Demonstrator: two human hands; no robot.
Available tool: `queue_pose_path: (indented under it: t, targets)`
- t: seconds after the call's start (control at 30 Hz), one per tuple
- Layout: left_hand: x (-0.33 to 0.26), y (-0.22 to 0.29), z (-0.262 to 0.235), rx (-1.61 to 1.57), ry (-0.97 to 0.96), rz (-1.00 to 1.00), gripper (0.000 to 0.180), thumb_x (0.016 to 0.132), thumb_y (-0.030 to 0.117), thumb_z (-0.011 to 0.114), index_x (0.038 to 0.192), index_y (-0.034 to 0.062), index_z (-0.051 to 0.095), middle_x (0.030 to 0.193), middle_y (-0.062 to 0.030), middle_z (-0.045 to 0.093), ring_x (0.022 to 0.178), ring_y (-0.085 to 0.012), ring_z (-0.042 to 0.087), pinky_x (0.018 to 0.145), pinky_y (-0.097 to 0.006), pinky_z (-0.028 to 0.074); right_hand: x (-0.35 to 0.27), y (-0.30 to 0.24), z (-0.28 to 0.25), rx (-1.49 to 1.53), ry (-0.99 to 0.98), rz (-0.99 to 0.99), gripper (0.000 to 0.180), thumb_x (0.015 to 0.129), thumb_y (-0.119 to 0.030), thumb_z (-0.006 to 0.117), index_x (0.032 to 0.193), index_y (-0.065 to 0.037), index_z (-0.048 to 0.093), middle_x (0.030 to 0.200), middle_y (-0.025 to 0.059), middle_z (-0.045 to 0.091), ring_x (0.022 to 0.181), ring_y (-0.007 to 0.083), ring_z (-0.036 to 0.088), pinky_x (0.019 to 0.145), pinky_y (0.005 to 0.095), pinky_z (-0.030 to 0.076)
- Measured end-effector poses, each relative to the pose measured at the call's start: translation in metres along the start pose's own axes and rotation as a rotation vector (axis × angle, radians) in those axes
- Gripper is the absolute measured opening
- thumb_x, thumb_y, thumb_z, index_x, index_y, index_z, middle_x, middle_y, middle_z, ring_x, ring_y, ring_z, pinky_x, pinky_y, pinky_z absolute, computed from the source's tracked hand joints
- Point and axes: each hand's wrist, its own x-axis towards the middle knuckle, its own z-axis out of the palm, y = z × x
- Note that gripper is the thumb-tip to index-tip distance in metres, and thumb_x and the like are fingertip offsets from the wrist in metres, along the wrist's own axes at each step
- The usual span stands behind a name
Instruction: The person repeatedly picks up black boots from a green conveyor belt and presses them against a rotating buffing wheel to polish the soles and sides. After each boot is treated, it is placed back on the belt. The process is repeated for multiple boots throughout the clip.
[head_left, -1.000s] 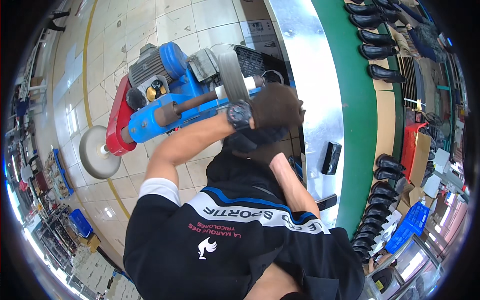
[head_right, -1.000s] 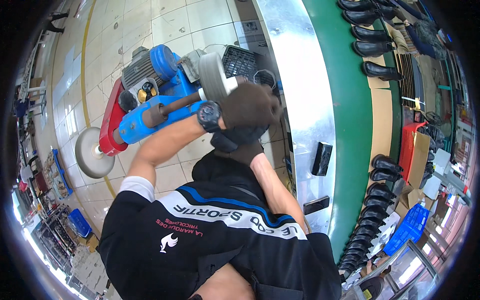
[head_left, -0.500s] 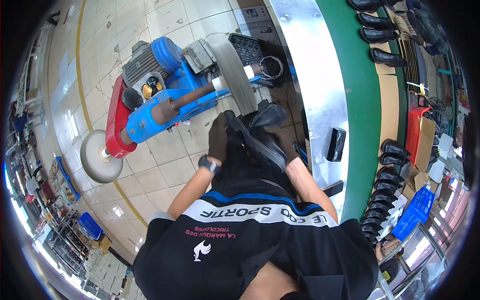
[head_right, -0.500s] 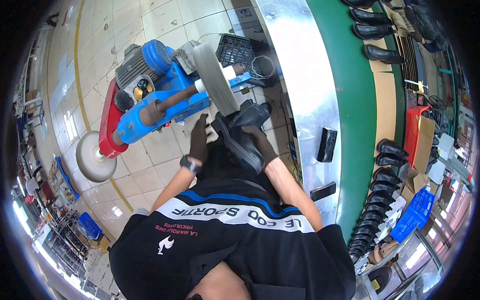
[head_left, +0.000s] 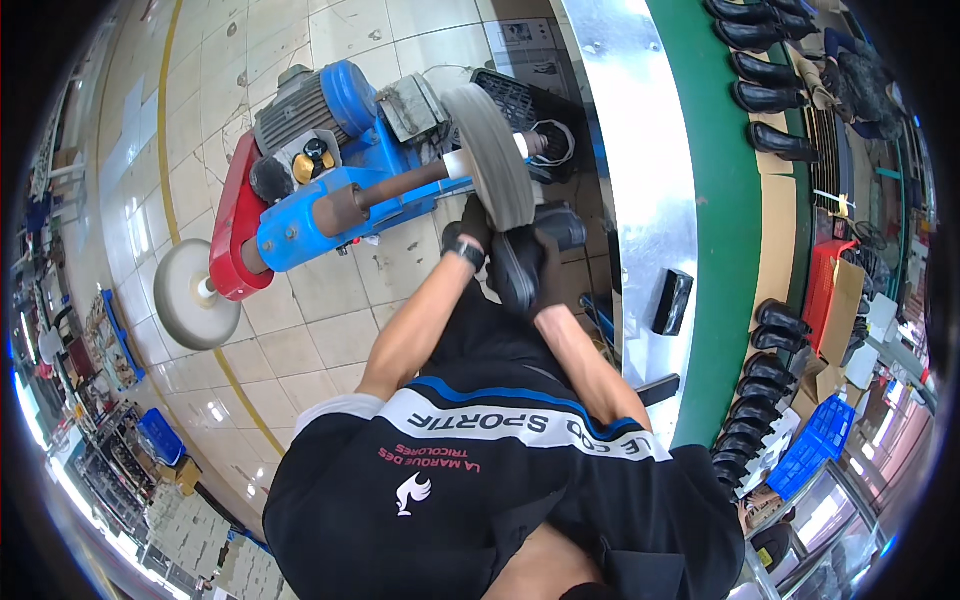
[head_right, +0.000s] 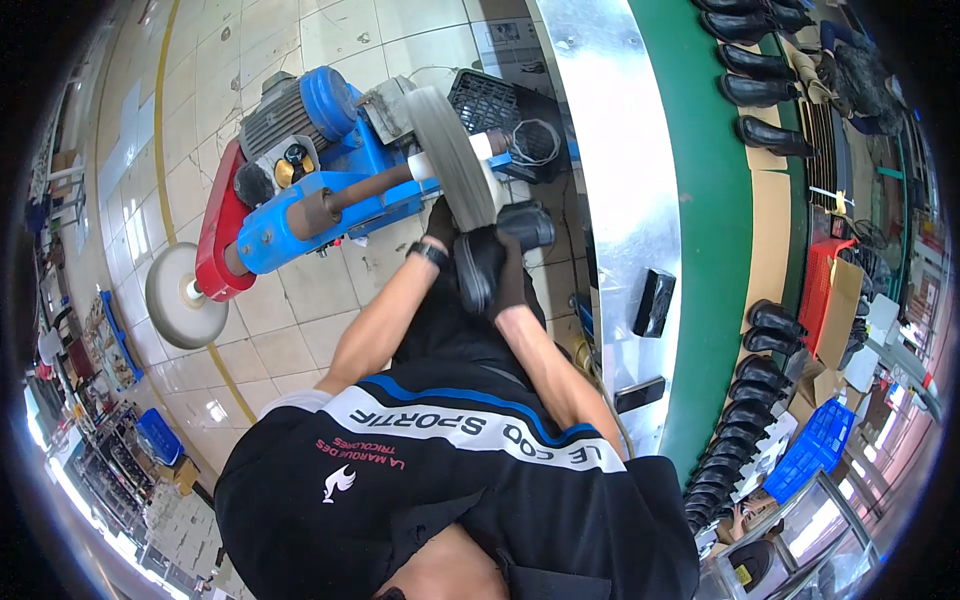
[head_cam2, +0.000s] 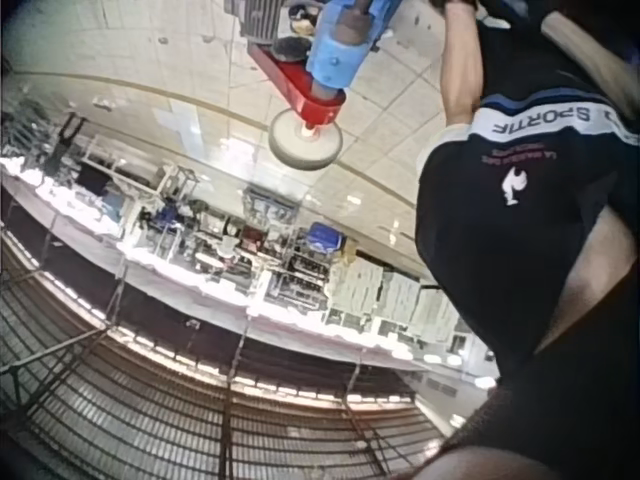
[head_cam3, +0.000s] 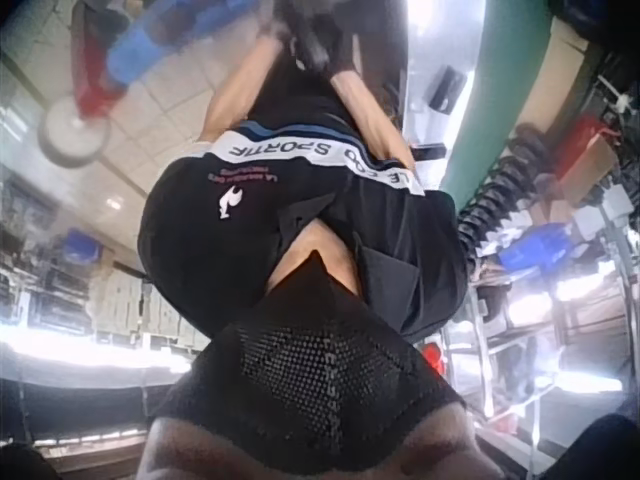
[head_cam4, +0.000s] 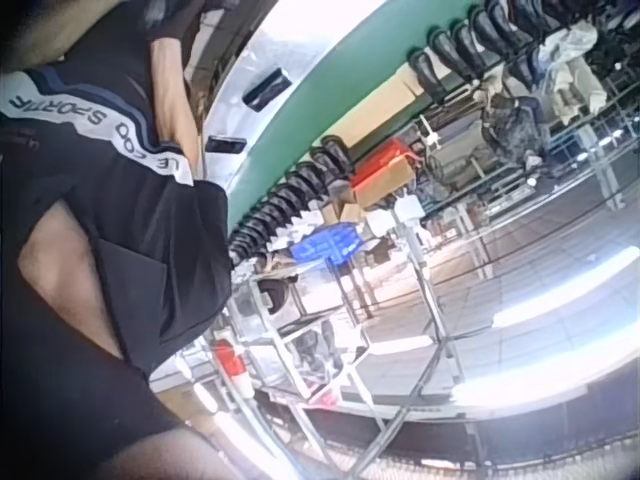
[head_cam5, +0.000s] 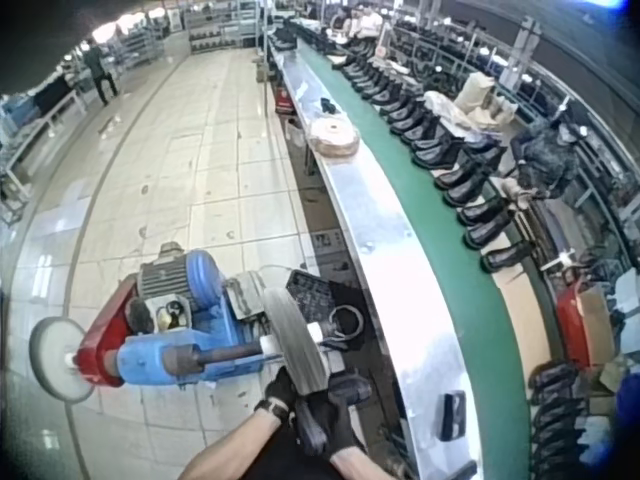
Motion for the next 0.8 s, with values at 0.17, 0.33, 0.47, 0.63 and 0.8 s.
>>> queue_pose_path:
  t: [0.17,0.33,0.47,0.63,0.8]
  targets:
    - [-0.070,0.002,0.040,-0.052,0.069,-0.056,0.063,0.103,0.049,0.028,0.132,-0.0010,0.051,0.128,-0.0164,0.060,0.113,-0.0245,0.061,0.097,-0.034,0.048,-0.071,0.005,0.030,-0.101,0.189,-0.134,0.041,0.084,-0.033,0.064,0.116,-0.007,0.061,0.111,0.0081,0.066,0.096,0.0200,0.065,0.086,0.0375,0.054]
    - [-0.065,0.016,0.054,0.200,0.093,0.085,0.060,0.099,0.050,0.039,0.124,-0.0018,0.054,0.110,-0.0129,0.065,0.094,-0.0248,0.064,0.085,-0.034,0.051,-0.028,-0.019,0.031,-0.011,0.094,0.087,0.043,0.083,-0.032,0.064,0.117,-0.006,0.059,0.104,0.0106,0.068,0.087,0.0239,0.067,0.081,0.0400,0.056]
    - [-0.025,0.008,-0.058,0.191,0.104,0.093,0.045,0.094,0.040,0.054,0.105,-0.0025,0.064,0.098,-0.0125,0.067,0.085,-0.0256,0.065,0.078,-0.035,0.052,-0.004,-0.007,0.020,-0.118,0.115,0.145,0.040,0.083,-0.028,0.065,0.114,-0.003,0.060,0.101,0.0137,0.068,0.079,0.0246,0.068,0.074,0.0376,0.058]
    - [-0.138,0.018,-0.031,0.152,0.379,0.328,0.037,0.097,0.029,0.050,0.114,-0.0015,0.063,0.103,-0.0148,0.068,0.094,-0.0258,0.064,0.091,-0.037,0.049,-0.051,-0.012,0.032,-0.484,0.054,0.187,0.051,0.082,-0.026,0.069,0.123,-0.002,0.053,0.115,0.0123,0.064,0.096,0.0169,0.064,0.084,0.0298,0.053]
    - [-0.188,0.052,0.059,0.870,0.572,0.429,0.034,0.093,0.022,0.057,0.114,-0.0046,0.062,0.115,-0.0160,0.063,0.106,-0.0252,0.058,0.093,-0.037,0.044,-0.092,-0.017,0.028,-1.511,-0.036,-0.423,0.107,0.071,-0.040,0.080,0.149,0.002,0.020,0.136,0.0251,0.050,0.125,0.0321,0.051,0.103,0.0361,0.042]
